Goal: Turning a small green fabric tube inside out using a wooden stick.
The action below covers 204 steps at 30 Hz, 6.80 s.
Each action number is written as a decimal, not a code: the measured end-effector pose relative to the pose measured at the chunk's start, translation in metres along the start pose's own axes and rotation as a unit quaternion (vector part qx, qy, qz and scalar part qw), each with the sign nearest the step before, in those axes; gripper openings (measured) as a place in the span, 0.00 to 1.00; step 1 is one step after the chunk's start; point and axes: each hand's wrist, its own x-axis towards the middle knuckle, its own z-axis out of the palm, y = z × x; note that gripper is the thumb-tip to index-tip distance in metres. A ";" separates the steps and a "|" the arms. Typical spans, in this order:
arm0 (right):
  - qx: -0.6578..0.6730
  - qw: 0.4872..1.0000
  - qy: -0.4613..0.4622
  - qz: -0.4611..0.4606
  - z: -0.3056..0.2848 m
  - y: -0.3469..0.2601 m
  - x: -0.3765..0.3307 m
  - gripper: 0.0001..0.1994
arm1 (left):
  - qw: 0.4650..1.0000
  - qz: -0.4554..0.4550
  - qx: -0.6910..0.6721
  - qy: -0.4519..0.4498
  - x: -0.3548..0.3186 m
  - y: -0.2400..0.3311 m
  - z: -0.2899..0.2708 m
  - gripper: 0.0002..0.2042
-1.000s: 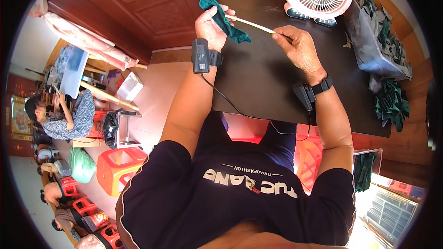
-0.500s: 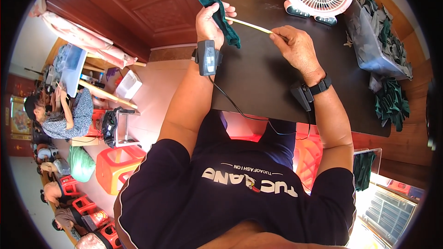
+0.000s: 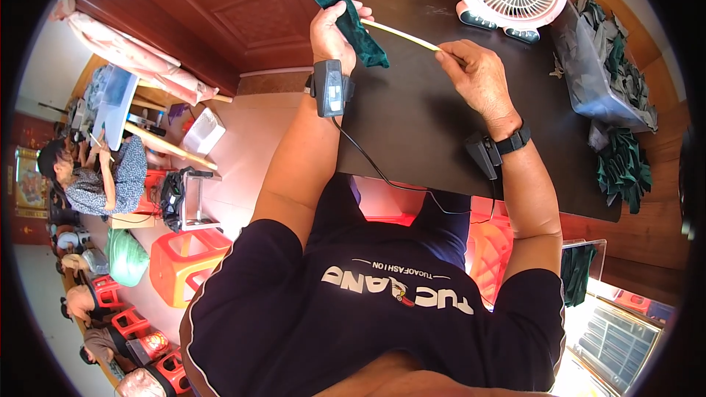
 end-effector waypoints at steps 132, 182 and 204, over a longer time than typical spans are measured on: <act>0.328 0.930 -0.064 0.156 0.020 0.010 0.000 0.11 | 0.993 0.049 0.051 -0.091 -0.021 0.000 0.019 0.07; 0.527 0.755 -0.299 0.249 0.001 0.000 -0.005 0.15 | 0.929 0.015 -0.097 -0.356 -0.008 -0.004 0.012 0.15; 0.420 0.840 -0.253 0.231 0.011 0.004 -0.002 0.14 | 0.948 -0.024 -0.131 -0.290 -0.005 -0.005 0.002 0.09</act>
